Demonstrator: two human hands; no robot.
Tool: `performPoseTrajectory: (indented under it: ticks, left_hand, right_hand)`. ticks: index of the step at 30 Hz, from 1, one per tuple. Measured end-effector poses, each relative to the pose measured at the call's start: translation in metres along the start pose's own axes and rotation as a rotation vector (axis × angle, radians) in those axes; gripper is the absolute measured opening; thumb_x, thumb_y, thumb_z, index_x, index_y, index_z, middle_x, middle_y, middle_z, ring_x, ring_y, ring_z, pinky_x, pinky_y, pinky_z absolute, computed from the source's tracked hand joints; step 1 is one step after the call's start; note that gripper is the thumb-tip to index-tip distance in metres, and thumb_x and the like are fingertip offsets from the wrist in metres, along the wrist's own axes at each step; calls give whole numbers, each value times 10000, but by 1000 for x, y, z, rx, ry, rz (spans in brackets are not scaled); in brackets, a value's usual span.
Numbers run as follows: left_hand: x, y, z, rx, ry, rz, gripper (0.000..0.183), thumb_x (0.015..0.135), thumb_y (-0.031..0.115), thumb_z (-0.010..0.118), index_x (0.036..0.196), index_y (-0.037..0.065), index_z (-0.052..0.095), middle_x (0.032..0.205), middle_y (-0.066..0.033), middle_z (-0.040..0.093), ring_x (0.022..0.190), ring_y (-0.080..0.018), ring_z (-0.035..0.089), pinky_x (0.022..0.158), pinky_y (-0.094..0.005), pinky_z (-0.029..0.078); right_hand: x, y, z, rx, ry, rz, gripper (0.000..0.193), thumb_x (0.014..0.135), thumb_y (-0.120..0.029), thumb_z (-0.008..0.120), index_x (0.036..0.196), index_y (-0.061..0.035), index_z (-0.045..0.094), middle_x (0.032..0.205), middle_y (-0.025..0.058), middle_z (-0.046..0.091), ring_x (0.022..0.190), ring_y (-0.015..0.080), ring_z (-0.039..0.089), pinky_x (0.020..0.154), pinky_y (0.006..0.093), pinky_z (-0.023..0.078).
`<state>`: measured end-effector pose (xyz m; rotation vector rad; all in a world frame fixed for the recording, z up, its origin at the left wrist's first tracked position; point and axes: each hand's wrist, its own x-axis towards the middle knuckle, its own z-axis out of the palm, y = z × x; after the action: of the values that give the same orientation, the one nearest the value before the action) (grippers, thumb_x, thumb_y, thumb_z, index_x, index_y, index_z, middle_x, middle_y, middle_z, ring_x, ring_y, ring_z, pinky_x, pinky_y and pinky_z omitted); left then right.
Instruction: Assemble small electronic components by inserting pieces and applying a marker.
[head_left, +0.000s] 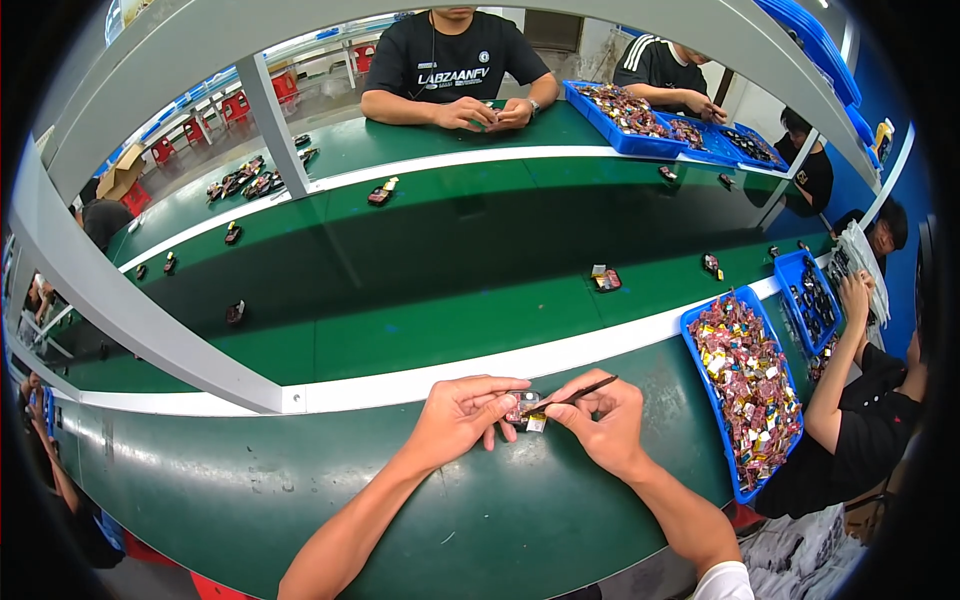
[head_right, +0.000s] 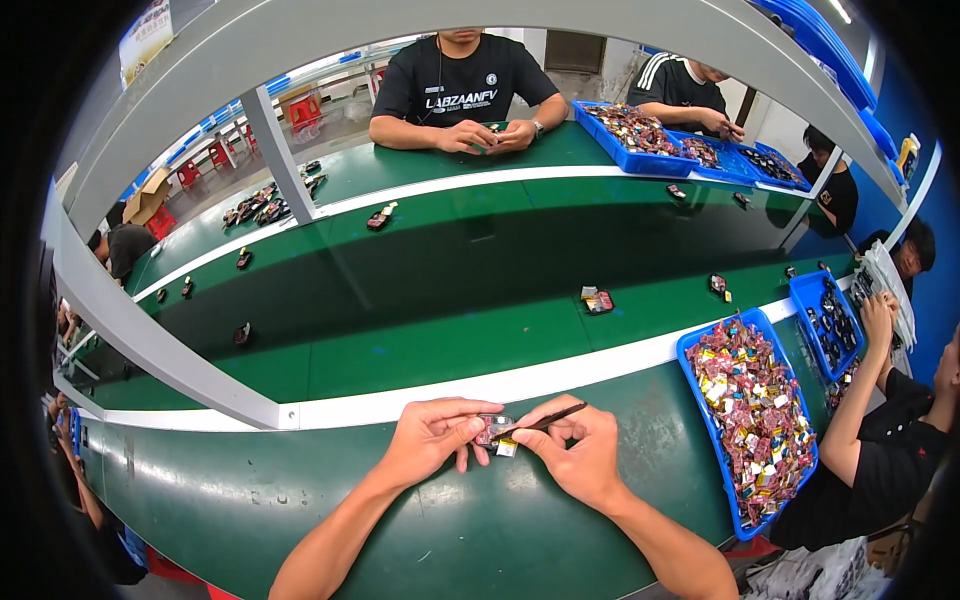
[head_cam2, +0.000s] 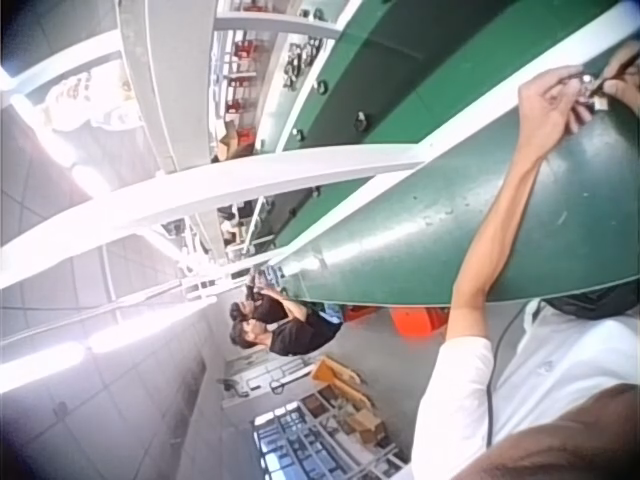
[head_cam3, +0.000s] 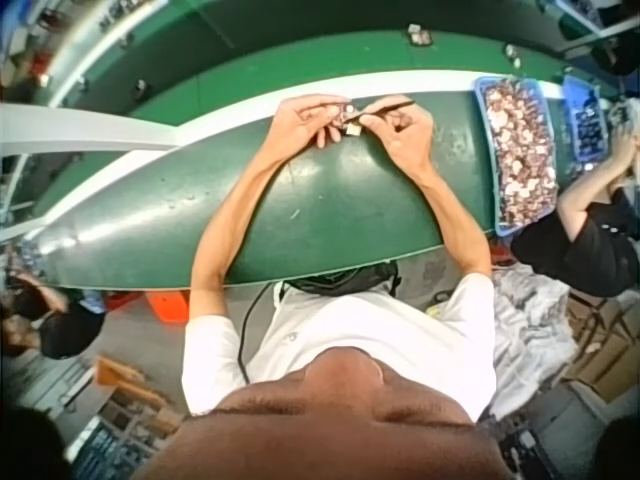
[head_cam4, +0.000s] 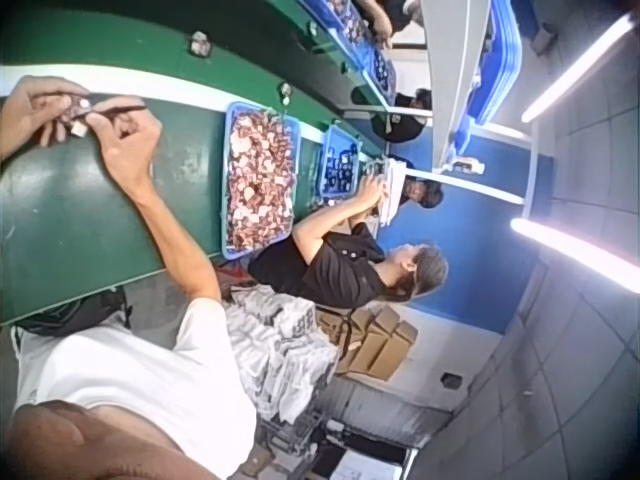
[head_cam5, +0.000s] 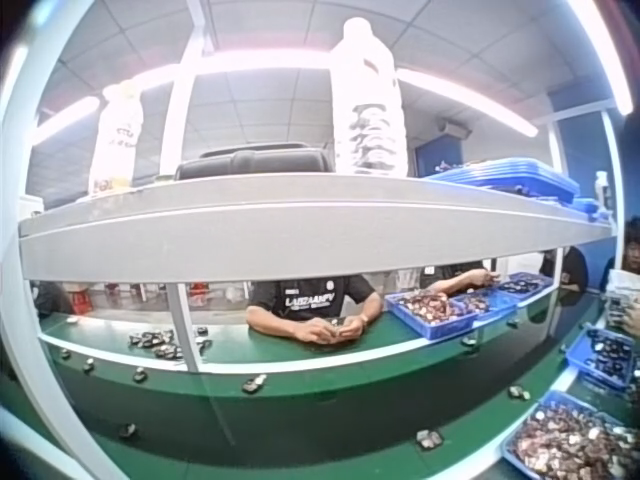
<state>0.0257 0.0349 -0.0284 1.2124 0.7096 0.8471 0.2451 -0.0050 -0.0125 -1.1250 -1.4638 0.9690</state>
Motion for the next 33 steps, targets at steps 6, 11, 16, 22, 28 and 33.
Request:
performPoseTrajectory:
  ticks: [6,11,16,22,28,33]
  left_hand:
    - [1,-1,0,-14,-21,22,278,991,24,602,1251,-60,653,958,-153,714,723,-173,713,505,-239,525]
    - [0,-3,2,-12,5,24,292,982,58,640,1253,-52,655,900,-115,729,698,-135,700,496,-228,503]
    - [0,-3,1,-27,28,13,280,989,50,620,1240,-70,652,915,-131,722,716,-154,709,505,-235,524]
    - [3,-10,1,-46,113,33,279,997,51,603,1235,-89,642,932,-170,728,722,-189,718,504,-259,561]
    - [2,-8,7,-12,147,20,281,996,62,607,1237,-78,643,936,-162,732,716,-180,712,513,-262,560]
    - [2,-5,8,-6,159,17,277,995,64,609,1229,-80,645,935,-161,733,714,-175,710,515,-263,559]
  right_hand:
    - [1,-1,-1,46,2,36,116,856,60,746,919,41,652,855,89,734,560,-15,459,500,165,340]
    - [2,1,1,123,17,66,107,852,43,758,928,20,686,753,-3,680,527,-25,404,474,178,292]
    - [1,-4,2,16,54,13,115,845,40,761,925,18,681,789,12,702,528,-21,428,480,168,308]
    - [2,-11,0,-67,287,-208,137,829,31,774,934,15,687,873,91,755,529,9,513,483,169,371]
    - [-5,-6,5,-228,110,-281,126,787,16,806,874,8,716,830,60,758,447,38,488,451,206,369]
    - [-5,-8,10,-339,125,-320,125,774,-5,819,863,-14,732,802,42,758,410,45,454,428,217,357]
